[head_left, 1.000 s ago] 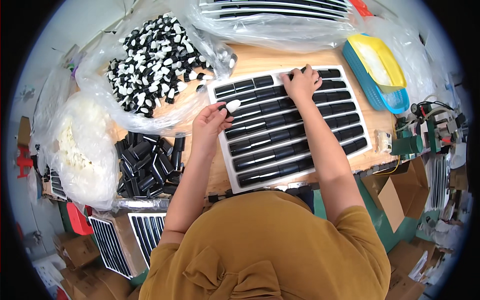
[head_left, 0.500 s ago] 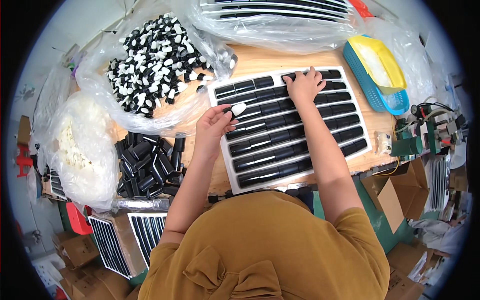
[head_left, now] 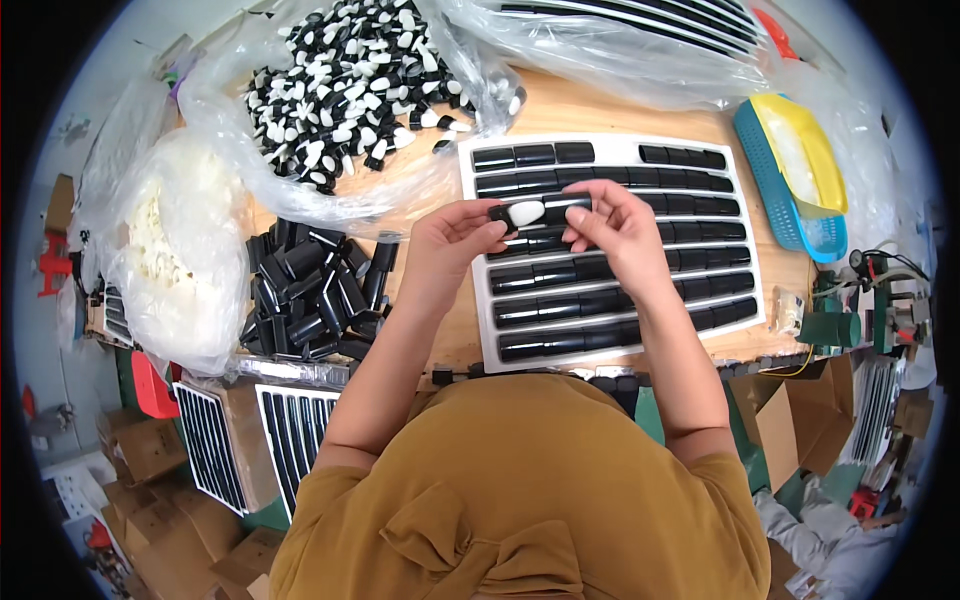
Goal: Assembling black cylindrical components into a white packaging tray at a workshop table.
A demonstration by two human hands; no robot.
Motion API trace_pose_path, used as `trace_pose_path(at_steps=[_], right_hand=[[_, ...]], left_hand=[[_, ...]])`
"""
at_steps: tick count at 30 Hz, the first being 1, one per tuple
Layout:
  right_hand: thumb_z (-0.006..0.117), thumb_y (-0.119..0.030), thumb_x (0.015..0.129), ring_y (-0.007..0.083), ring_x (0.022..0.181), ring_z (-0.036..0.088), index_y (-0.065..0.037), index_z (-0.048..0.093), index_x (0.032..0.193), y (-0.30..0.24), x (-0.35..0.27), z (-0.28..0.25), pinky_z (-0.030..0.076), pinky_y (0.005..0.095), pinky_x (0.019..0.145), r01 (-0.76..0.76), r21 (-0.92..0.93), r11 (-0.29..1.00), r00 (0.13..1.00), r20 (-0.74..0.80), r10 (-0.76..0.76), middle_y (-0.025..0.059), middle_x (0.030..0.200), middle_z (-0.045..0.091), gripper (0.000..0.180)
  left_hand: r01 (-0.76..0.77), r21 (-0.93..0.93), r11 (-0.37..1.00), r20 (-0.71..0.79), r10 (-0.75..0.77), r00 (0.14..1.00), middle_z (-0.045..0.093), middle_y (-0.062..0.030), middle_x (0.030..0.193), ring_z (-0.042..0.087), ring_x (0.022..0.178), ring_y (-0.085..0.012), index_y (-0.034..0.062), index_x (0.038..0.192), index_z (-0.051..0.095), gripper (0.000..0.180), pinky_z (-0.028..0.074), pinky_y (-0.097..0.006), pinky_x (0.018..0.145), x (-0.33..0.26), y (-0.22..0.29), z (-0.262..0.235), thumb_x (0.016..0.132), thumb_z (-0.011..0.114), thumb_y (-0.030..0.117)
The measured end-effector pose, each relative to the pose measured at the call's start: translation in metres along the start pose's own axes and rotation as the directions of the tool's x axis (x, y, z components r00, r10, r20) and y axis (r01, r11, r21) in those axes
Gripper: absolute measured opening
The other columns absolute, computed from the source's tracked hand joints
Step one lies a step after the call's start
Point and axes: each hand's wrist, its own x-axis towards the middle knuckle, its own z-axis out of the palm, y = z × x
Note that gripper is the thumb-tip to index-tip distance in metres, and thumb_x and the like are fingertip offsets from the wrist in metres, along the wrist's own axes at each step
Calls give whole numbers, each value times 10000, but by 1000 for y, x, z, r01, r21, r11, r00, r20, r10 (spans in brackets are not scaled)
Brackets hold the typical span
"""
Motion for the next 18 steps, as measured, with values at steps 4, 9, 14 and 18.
trace_pose_path(at_steps=[4,9,14,18], right_hand=[[613,-19,879,75,686,600,3,588,1117,0,-11,4,493,185,604,-10,9,1000,999,34,10,22,771,607,240],[611,7,872,73,690,593,11,578,1119,0,-20,16,501,198,620,15,30,999,999,44,-16,20,755,585,249],[611,2,876,72,687,589,11,572,1126,-3,-25,18,504,200,633,19,30,999,999,44,-20,25,766,590,254],[614,-9,881,72,684,584,10,570,1132,-3,-32,21,501,202,640,47,-52,998,999,29,-45,27,777,600,255]], left_hand=[[-51,68,996,68,46,997,679,-89,936,658,829,-130,-30,1109,626,264,523,-230,712,-4,2,4,848,649,5],[-65,61,996,117,57,992,677,-72,909,646,797,-103,-26,1111,627,273,522,-219,709,-9,4,11,843,662,13],[-46,38,998,130,41,991,676,-66,890,642,770,-97,-32,1124,629,290,527,-215,687,-15,9,15,839,666,8],[-100,116,988,139,84,987,667,-54,860,634,745,-94,-20,1127,641,297,529,-212,663,-17,8,17,831,667,-9]])
